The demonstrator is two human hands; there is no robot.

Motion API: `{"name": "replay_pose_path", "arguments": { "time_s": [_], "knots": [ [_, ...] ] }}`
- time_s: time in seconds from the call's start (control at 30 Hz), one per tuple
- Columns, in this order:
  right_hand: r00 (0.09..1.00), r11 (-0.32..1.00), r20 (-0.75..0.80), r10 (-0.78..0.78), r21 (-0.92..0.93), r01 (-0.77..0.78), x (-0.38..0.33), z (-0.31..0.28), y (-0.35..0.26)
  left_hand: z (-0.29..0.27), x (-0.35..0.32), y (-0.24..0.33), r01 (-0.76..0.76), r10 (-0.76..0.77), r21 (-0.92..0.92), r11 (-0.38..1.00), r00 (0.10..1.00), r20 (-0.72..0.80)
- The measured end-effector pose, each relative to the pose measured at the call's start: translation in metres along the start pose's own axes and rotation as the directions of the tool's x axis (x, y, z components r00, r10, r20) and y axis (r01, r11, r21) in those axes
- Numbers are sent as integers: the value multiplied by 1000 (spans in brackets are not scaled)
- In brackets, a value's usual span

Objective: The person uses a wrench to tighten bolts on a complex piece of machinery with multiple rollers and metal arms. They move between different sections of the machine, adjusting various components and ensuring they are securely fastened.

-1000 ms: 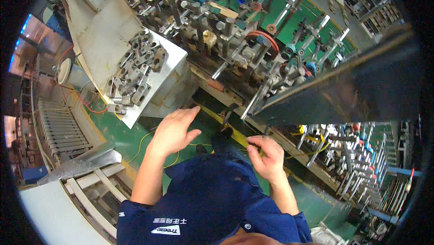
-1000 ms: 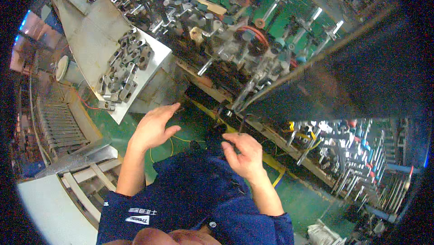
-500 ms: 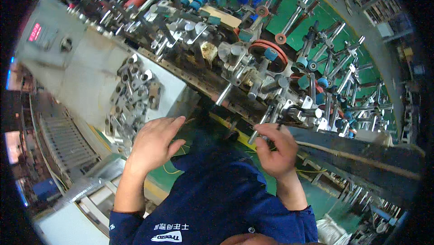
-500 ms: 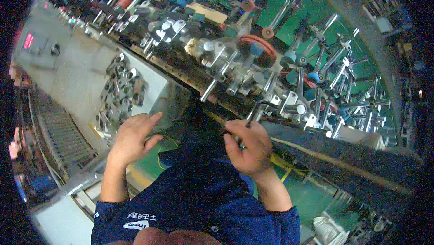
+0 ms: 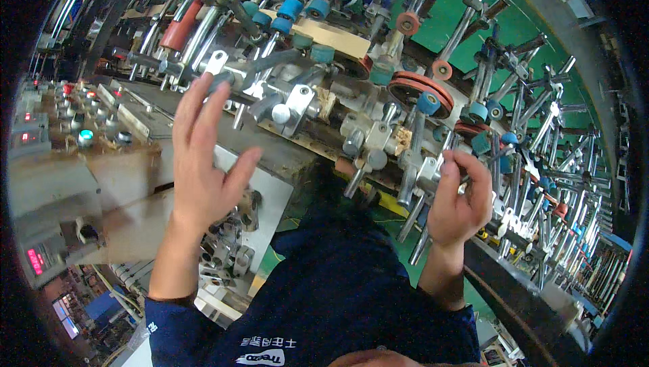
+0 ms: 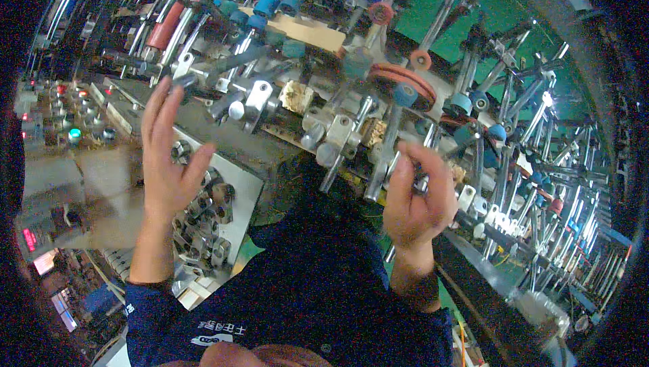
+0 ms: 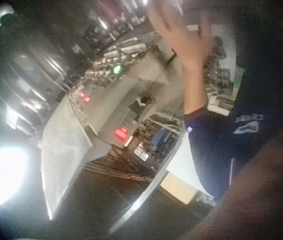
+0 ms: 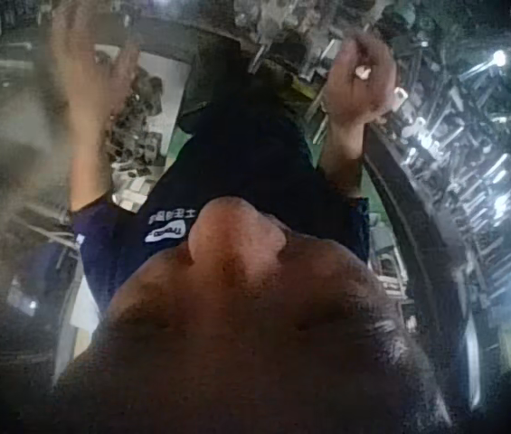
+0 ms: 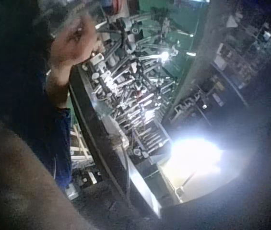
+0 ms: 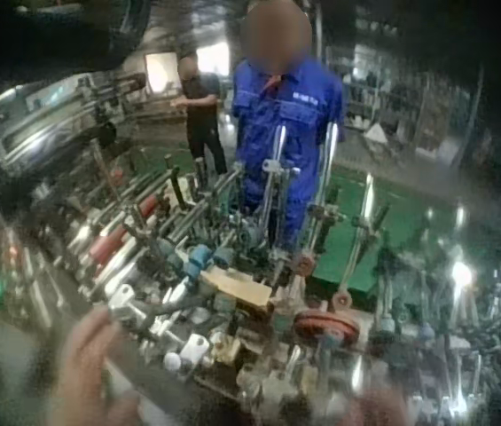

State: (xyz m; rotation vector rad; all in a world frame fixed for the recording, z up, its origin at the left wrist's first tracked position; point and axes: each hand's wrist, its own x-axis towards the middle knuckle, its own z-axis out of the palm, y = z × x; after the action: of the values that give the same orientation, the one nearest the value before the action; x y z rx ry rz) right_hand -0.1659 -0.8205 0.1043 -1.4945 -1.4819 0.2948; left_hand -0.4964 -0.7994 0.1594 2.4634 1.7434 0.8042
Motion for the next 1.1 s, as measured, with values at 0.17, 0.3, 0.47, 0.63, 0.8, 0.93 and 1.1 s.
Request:
{"name": "replay_pose_path", "arguments": {
  "time_s": [0.17,0.3,0.47,0.63,0.8,0.93,1.1],
  "knots": [
    [1000,992,26,3,-129,0,4,4,1,14,53,-29,152,-154,-29,988,985,-79],
    [996,982,90,-16,-185,33,9,6,0,29,67,-49,66,-63,73,995,997,-37],
    [983,972,186,-5,-231,48,16,0,-4,43,65,-52,13,-10,13,1000,984,-176],
    [982,986,189,-4,-162,35,16,0,1,49,68,-55,-35,32,-12,999,981,-194],
    [966,988,255,-36,-134,72,20,-3,7,50,67,-54,29,-30,-5,1000,983,-180],
    [968,994,247,-38,-87,61,20,-5,7,51,68,-47,25,-22,13,1000,981,-194],
    [952,996,305,-6,-79,31,26,-12,7,64,53,-64,-25,-57,-241,970,944,-325]
  ]
}}
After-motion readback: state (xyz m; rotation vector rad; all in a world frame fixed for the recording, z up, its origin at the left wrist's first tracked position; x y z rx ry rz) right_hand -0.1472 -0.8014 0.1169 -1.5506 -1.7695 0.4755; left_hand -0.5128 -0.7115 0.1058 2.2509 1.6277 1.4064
